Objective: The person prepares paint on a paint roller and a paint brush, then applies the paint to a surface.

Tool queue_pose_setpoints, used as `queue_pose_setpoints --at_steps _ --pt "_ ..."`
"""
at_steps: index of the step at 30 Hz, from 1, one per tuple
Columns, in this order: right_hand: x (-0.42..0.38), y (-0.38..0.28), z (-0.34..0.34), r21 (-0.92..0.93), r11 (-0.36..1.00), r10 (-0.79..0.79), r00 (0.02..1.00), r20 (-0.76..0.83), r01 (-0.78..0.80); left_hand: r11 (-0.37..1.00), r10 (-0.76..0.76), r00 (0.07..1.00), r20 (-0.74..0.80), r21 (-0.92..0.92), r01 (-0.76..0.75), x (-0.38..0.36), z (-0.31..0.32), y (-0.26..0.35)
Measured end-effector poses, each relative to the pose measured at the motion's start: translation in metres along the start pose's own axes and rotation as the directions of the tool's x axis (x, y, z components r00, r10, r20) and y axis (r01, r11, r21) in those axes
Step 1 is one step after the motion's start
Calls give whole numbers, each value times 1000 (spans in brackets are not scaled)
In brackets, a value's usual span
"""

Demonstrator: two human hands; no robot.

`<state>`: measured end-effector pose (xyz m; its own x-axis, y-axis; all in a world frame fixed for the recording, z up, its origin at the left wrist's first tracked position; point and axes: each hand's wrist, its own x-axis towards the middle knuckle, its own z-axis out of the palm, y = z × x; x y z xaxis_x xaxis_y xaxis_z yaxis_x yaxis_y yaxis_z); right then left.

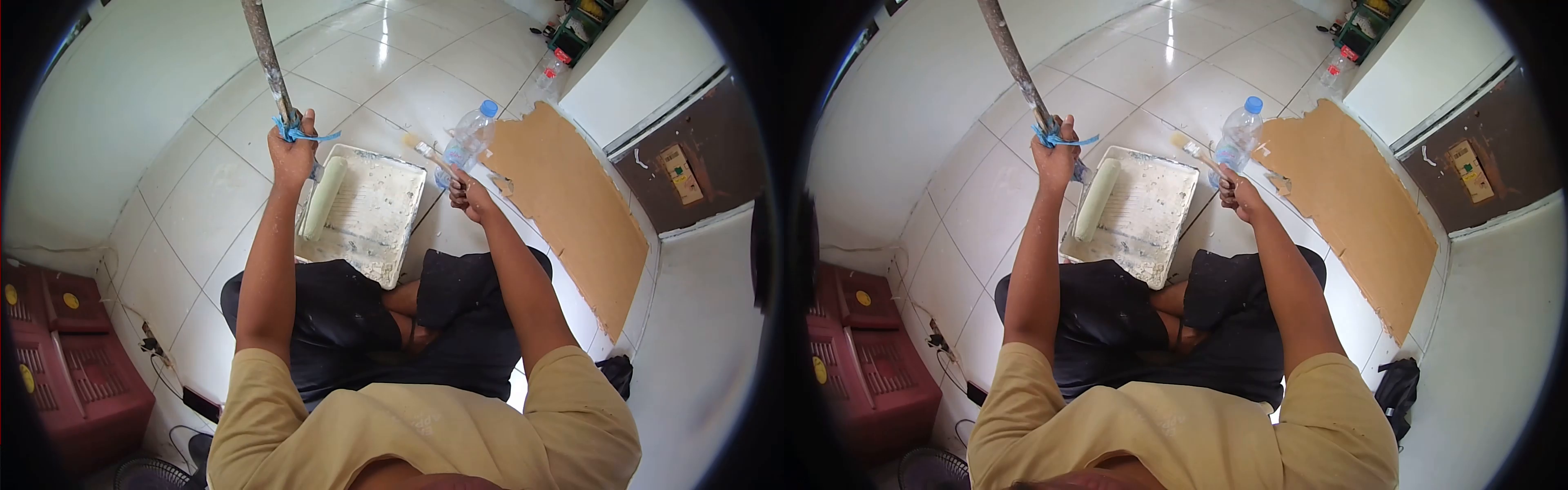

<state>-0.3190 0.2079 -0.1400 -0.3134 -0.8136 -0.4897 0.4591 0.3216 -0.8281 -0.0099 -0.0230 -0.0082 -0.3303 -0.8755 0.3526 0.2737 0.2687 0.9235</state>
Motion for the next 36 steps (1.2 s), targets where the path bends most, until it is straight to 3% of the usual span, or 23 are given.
queue_pose_setpoints --at_steps 3,5,6,8,9,11,12,14,17,18,19,20,21,23,24,25,27,28,29,31,33,35,36 --pt "8 0 -6 -56 997 -48 999 1 48 999 29 997 -69 -12 -30 -1 6 10" --pt "14 5 -5 -483 866 -220 967 -132 131 998 62 995 -73 -18 -64 -4 11 30" --pt "16 8 -5 -483 867 -215 968 -132 127 998 58 996 -75 -16 -59 -6 14 41" --pt "17 12 1 -781 525 -541 841 2 339 994 82 995 -65 -67 -86 -10 22 60" --pt "16 11 5 -781 525 -539 842 3 339 994 81 995 -66 -66 -85 -10 24 57" --pt "-6 -6 30 -828 382 -762 647 -30 411 995 80 994 -79 -49 -84 -9 26 46" --pt "-16 -15 40 -827 384 -757 653 -28 411 997 26 997 -69 -72 -31 -10 25 32" --pt "-31 -25 55 -817 394 -848 508 -148 421 999 -44 998 -39 3 45 -3 21 -1" --pt "-21 -12 30 -812 376 -866 481 -137 447 998 -55 998 13 26 55 8 28 -11" --pt "-17 -5 17 -816 376 -862 488 -135 439 998 -40 999 29 42 39 5 29 -14" --pt "-9 2 1 -761 570 -597 792 -125 309 998 -44 999 28 40 43 2 29 -14" --pt "-8 3 -8 -706 699 -240 967 -84 113 998 -19 1000 13 59 18 0 29 -13" --pt "-8 5 -18 -702 704 -239 967 -90 109 997 6 1000 0 79 -6 -3 28 -11" --pt "-14 -3 -9 -281 929 209 968 -137 -241 998 0 1000 3 62 0 -5 26 -7" --pt "-23 -12 3 -266 957 72 985 -156 -112 999 -6 1000 -18 40 6 -5 23 -6" --pt "-18 -14 8 -285 951 79 987 -143 -117 999 -6 999 -43 40 8 -4 19 -5" --pt "-18 -10 12 -201 942 -275 961 -6 268 999 -37 999 -17 -14 37 -3 16 -2" --pt "-16 -15 17 -366 860 -370 928 29 355 998 -51 998 -24 -37 50 -1 15 -4" --pt "-18 -14 24 -366 858 -375 927 31 359 998 -46 999 -23 -37 45 1 14 -5" --pt "-30 -5 39 -917 261 -655 753 61 301 999 -32 998 -49 -13 32 3 13 -7" --pt "-12 17 21 -960 183 -570 819 73 213 998 -44 998 -44 -41 42 3 13 -4" --pt "0 34 8 -993 -103 -113 991 68 57 999 -48 998 -52 -27 47 1 12 0" --pt "10 43 3 -994 -54 -169 980 103 95 998 -51 997 -56 -41 49 2 12 0"
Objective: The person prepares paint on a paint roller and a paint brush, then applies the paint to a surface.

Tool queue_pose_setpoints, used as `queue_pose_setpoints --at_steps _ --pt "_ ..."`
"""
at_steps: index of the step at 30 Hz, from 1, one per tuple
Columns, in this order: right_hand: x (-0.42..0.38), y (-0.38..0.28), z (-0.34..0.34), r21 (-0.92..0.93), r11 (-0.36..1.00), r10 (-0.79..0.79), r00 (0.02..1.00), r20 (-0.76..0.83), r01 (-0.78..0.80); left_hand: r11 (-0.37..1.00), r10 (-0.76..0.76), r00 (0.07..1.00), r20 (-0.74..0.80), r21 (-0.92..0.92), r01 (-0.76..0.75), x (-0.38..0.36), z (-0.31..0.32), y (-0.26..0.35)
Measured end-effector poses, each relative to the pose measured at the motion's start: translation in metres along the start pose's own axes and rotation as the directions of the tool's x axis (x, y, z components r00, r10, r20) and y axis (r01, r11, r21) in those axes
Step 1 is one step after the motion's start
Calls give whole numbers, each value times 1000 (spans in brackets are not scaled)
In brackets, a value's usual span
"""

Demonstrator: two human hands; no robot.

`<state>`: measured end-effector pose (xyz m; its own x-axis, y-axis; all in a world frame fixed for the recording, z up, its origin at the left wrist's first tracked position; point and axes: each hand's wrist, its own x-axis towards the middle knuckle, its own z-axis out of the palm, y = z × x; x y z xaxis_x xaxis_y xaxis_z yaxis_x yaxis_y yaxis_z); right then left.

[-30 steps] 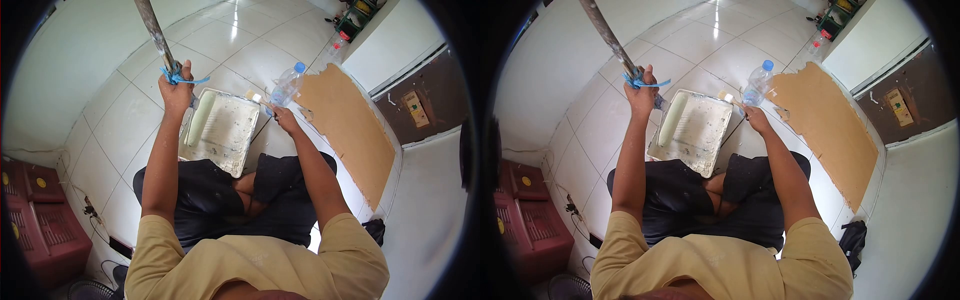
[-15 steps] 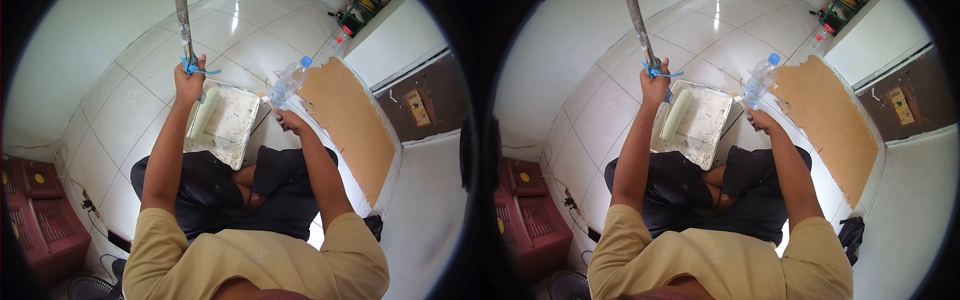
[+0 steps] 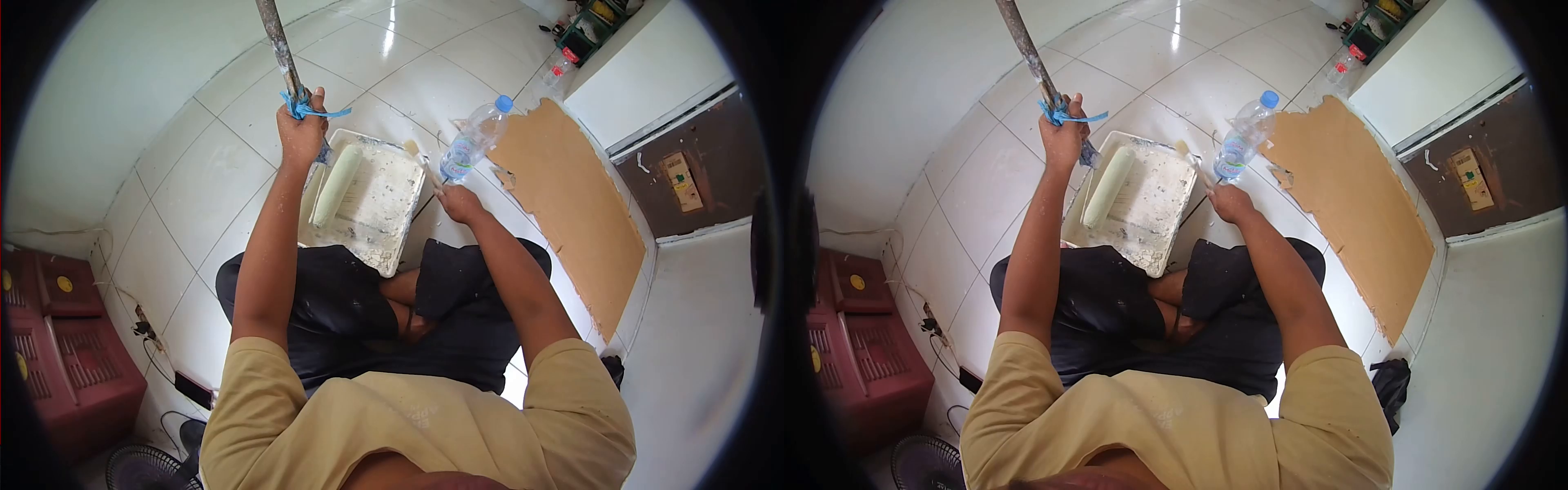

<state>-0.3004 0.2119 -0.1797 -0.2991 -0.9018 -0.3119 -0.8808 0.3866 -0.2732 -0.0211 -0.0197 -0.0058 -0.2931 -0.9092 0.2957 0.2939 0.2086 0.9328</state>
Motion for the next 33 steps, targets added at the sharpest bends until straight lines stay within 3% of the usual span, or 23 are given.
queue_pose_setpoints --at_steps 1,3,4,6,9,10,11,13,14,16,19,22,26,29,31,33 --pt "0 -8 -6 -2 1000 -4 1000 0 4 1000 1 1000 -4 0 -1 0 -1 0" --pt "-4 -36 -34 126 992 52 952 -300 -14 999 6 1000 8 -36 -6 -1 -2 -1" --pt "-6 -44 -44 123 992 44 954 -295 -7 999 5 1000 -2 -33 -5 -1 -3 -1" --pt "-11 -54 -55 318 934 91 754 -650 162 999 0 1000 9 -33 0 -1 -2 1" --pt "-14 -41 -50 339 910 67 723 -687 238 1000 -4 1000 20 -18 5 2 -1 -2" --pt "-2 -12 -26 226 968 12 872 -489 113 1000 -13 999 29 -17 13 0 1 -3" --pt "5 3 -9 -12 1000 4 979 -203 -6 1000 -15 1000 14 2 15 0 2 -2" --pt "-4 5 0 -71 997 43 998 41 -40 1000 -9 1000 -2 22 9 1 2 -1" --pt "-1 -1 -3 -65 997 42 999 32 -40 1000 6 1000 10 -18 -6 1 0 -2" --pt "2 -11 -13 126 992 8 953 -304 32 998 17 1000 11 -61 -17 2 -2 -3" --pt "-3 -21 -26 200 973 -27 923 -385 111 1000 18 1000 -20 6 -18 -1 -8 1" --pt "-7 -22 -34 279 944 -38 900 -435 174 995 26 998 -64 -94 -32 -3 -4 10" --pt "-12 -25 -54 379 913 12 918 -396 152 992 62 997 -34 -110 -66 -10 9 47" --pt "-16 -35 -70 504 824 24 874 -485 257 995 52 998 -17 -82 -53 -12 13 57" --pt "-22 -44 -78 567 767 97 819 -566 301 995 30 1000 -7 -91 -30 -11 10 27" --pt "-27 -51 -82 599 731 140 788 -599 326 998 14 999 42 54 -16 -10 5 -13"
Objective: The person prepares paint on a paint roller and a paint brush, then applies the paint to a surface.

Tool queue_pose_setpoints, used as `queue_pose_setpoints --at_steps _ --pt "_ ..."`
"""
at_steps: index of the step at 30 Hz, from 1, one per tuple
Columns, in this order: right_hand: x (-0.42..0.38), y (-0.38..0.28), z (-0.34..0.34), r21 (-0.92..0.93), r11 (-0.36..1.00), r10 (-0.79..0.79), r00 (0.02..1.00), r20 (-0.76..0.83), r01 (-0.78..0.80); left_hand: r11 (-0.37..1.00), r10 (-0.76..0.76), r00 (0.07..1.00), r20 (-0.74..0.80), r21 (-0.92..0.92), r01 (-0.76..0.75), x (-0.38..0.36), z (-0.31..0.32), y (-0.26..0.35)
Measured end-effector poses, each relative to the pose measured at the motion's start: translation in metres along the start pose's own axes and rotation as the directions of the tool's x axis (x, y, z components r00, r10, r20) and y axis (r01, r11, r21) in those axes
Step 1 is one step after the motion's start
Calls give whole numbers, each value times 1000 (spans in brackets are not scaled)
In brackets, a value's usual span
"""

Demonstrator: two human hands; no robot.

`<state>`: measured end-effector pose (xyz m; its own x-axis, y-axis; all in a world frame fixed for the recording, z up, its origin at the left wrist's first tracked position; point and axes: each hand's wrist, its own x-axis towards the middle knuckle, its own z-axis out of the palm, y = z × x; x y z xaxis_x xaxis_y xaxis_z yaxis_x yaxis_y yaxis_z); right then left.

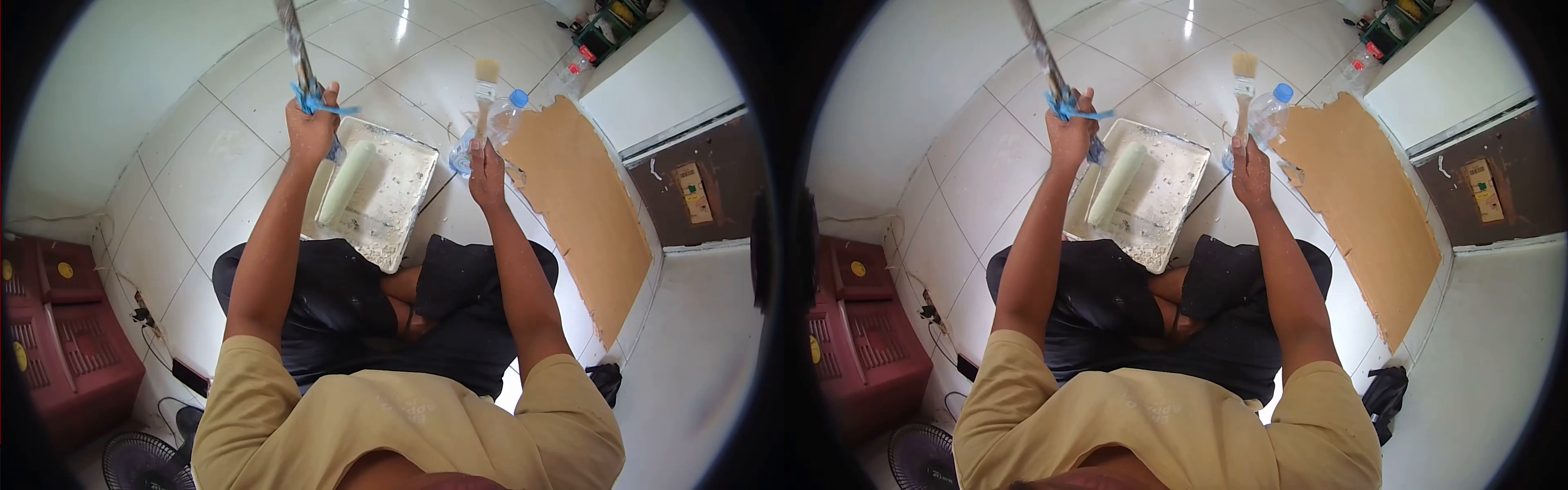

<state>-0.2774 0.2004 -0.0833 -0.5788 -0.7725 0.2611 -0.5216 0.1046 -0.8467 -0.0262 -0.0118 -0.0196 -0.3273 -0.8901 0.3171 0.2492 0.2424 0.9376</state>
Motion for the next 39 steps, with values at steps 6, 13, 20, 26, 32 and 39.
queue_pose_setpoints --at_steps 6,13,20,26,32,39 --pt "-10 98 8 -777 592 389 767 510 217 998 -53 998 -44 -39 51 4 9 11" --pt "3 33 11 -564 824 106 965 242 51 989 -81 996 -41 -125 75 -2 -7 15" --pt "-2 97 7 -702 700 236 885 401 131 993 -67 997 -43 -102 63 6 3 13" --pt "4 73 8 -673 727 256 856 449 135 994 -62 997 -40 -94 58 -2 4 16" --pt "-3 8 4 -343 939 -4 1000 7 6 995 -62 998 -8 -81 61 1 9 13" --pt "-4 96 4 -622 768 214 853 476 155 993 -60 998 -15 -102 58 -1 9 16"
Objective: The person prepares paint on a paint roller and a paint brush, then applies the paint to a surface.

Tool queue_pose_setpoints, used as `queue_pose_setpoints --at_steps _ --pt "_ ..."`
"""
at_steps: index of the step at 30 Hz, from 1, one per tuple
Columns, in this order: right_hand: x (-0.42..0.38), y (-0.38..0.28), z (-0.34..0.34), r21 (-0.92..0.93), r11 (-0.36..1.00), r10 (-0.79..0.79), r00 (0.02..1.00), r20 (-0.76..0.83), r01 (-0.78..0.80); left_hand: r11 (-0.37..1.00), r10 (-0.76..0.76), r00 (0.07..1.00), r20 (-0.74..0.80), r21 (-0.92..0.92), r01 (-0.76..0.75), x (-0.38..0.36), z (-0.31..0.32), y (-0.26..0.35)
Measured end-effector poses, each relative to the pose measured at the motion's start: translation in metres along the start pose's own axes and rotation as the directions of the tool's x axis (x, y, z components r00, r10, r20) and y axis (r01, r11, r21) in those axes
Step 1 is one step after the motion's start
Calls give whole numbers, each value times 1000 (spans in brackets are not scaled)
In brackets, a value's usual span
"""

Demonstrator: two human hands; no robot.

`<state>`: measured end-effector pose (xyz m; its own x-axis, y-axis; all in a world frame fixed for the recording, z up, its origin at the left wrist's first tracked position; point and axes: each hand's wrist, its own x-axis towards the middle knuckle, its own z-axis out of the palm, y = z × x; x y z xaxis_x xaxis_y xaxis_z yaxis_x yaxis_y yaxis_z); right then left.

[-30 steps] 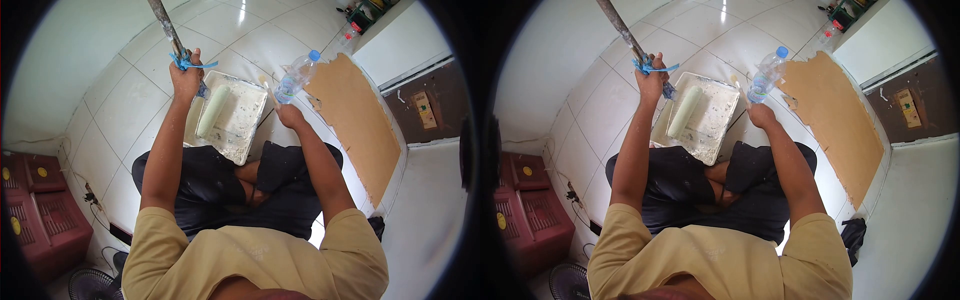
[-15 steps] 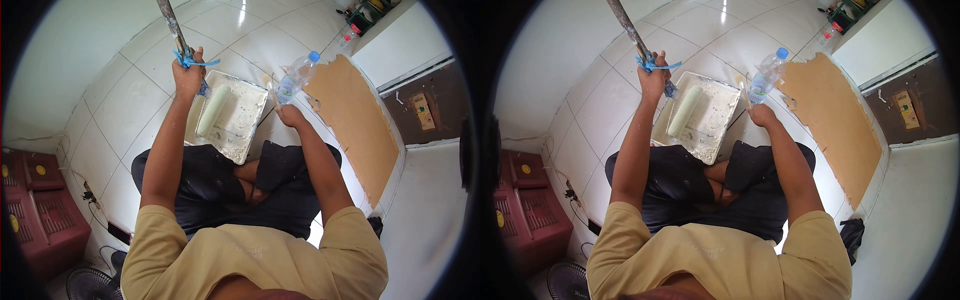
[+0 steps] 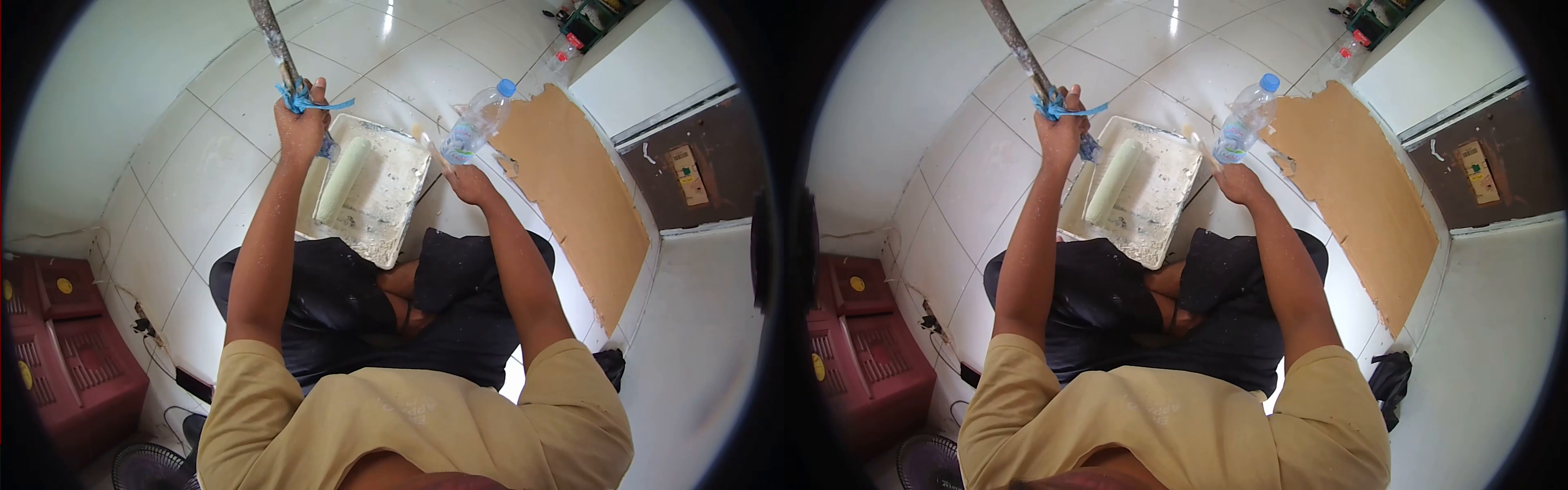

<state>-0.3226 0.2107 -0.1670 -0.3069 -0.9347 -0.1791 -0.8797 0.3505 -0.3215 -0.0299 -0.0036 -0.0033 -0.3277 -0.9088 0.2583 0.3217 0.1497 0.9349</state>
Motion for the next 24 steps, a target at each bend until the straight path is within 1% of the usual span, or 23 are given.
queue_pose_setpoints --at_steps 1,2,3,4,6,7,9,10,11,12,13,15,17,18,19,21,22,23,24 --pt "0 -8 -9 -12 1000 1 1000 3 -1 1000 -16 1000 -17 -18 15 -1 -1 -1" --pt "-4 -24 -23 69 998 15 995 -98 -9 1000 5 1000 -29 25 -4 -1 -2 -3" --pt "-7 -35 -32 157 988 40 979 -198 -8 1000 1 1000 -30 25 -1 -1 -2 -4" --pt "-8 -37 -32 161 987 42 979 -197 -10 1000 -2 1000 -31 24 2 0 -3 -3" --pt "-6 -40 -36 234 972 82 939 -334 -1 1000 0 1000 -24 24 0 3 -1 -1" --pt "-8 -44 -41 236 972 84 938 -337 -3 1000 15 1000 -27 4 -15 3 -1 -2" --pt "-14 -50 -49 395 915 127 871 -475 82 999 28 999 -33 -19 -29 2 -3 -2" --pt "-16 -52 -53 393 916 123 872 -474 84 998 14 1000 -3 -55 -15 2 -6 1" --pt "-18 -55 -57 384 914 113 826 -552 132 996 2 1000 26 -90 0 1 -8 4" --pt "-18 -58 -58 374 910 106 773 -625 177 996 3 1000 23 -88 -1 0 -9 6" --pt "-16 -55 -57 376 909 105 775 -623 179 997 18 1000 24 -75 -16 -2 -6 13" --pt "-11 -47 -51 330 924 90 730 -678 193 998 28 999 25 -61 -26 -5 0 30" --pt "-17 -53 -55 338 924 102 735 -671 181 998 68 997 24 -3 -68 -9 6 45" --pt "-19 -57 -59 341 924 108 733 -671 175 999 30 1000 4 10 -30 -10 9 41" --pt "-20 -62 -65 339 922 96 737 -669 187 975 104 995 -12 199 -99 -2 -1 -12" --pt "-30 -68 -71 420 871 94 752 -652 255 994 -29 999 42 105 25 -2 7 -2" --pt "-36 -74 -73 384 888 87 728 -680 253 994 -26 999 33 104 23 1 9 -4" --pt "-32 -69 -68 384 888 82 735 -673 253 990 -19 999 36 141 14 3 10 -6" --pt "-31 -56 -57 148 989 54 948 -313 -7 984 -21 999 39 177 14 -1 9 -9"
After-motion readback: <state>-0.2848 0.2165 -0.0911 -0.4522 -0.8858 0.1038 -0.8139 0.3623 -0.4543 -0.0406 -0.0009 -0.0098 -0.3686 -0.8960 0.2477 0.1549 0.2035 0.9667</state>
